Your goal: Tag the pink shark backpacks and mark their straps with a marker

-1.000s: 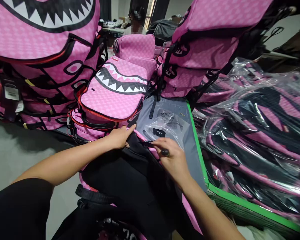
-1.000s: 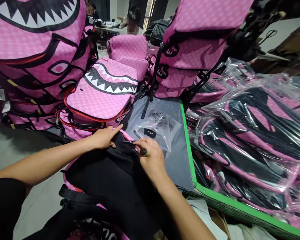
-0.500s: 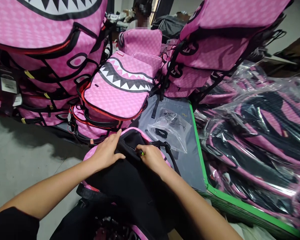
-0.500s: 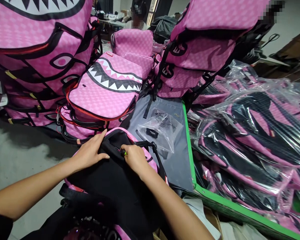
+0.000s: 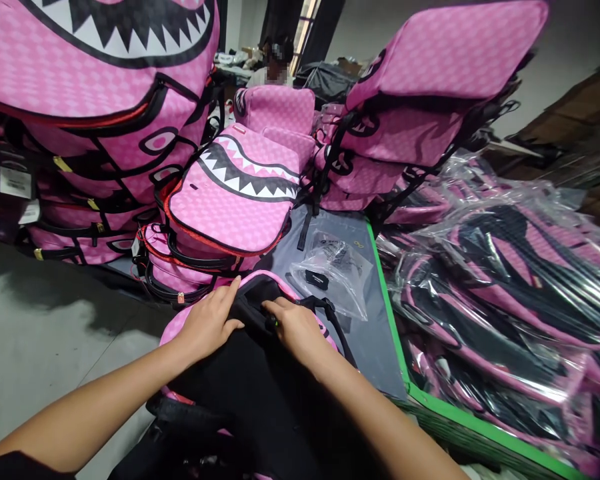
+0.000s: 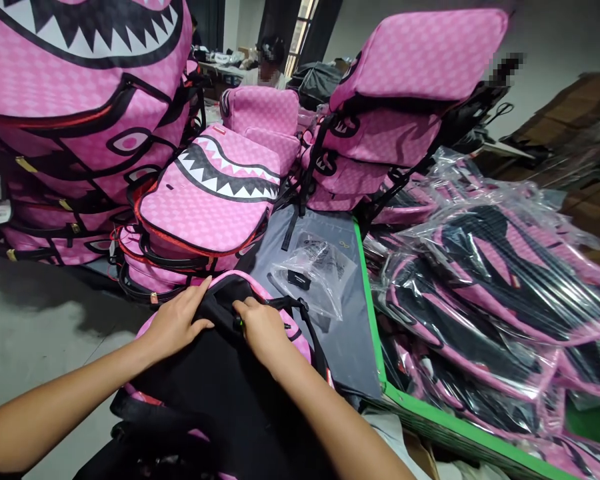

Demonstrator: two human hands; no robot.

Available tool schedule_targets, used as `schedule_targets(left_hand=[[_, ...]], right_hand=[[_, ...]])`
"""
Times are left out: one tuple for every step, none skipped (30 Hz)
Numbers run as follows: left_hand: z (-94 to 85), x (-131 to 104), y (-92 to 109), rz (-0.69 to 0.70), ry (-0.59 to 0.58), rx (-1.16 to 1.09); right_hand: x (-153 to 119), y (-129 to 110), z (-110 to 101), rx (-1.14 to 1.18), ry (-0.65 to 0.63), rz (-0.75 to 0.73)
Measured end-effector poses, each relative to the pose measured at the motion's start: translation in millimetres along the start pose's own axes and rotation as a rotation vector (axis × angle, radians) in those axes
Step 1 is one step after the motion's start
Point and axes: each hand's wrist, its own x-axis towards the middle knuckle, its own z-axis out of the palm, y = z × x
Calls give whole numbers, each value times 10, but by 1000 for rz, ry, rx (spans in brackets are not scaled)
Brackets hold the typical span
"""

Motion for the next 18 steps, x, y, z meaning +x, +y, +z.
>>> schedule_targets(left_hand=[[5,-3,-19,14,9,-21],[11,-7,-41,34,20,-42],[18,-11,-66,54,34,-61],[24,-16,-92,71,48,-78],[30,-21,-117,84,61,-91],[34,-25,-139,91,69,-101],[38,-28,-156,93,72,-110],[39,-30,-165,87,72,-118],[38,-30,-165,76,67,-129],[34,-28,-157,60,58,-142],[27,-23,-145,33,47,-157],[16,-13,-132,-11,34,-169],[1,1,-121,-76,15,-177],[-17,18,-117,-157,-15,-184],[-40,36,-118,-231,-65,-202],[-65,53,-123,-279,-132,-242],[-93,66,-128,-294,-200,-295],[-126,72,-125,-279,-252,-346]], right_hand=[[46,-26,11,81,44,-20],[105,-58,24,161,67,-51],[169,-96,32,228,76,-87],[230,-135,32,271,70,-122],[278,-172,20,284,67,-148],[307,-204,-2,271,65,-169],[310,-226,-34,235,69,-181],[287,-237,-69,182,70,-194],[240,-232,-105,117,61,-209],[175,-211,-138,40,39,-216],[99,-173,-166,-40,-2,-197],[20,-119,-188,-118,-59,-151],[-59,-52,-206,-186,-121,-83],[-133,24,-219,-239,-180,-3],[-204,103,-229,-277,-225,75],[-274,181,-235,-301,-252,136],[-351,253,-235,-321,-262,174],[-442,317,-225,-330,-251,199]])
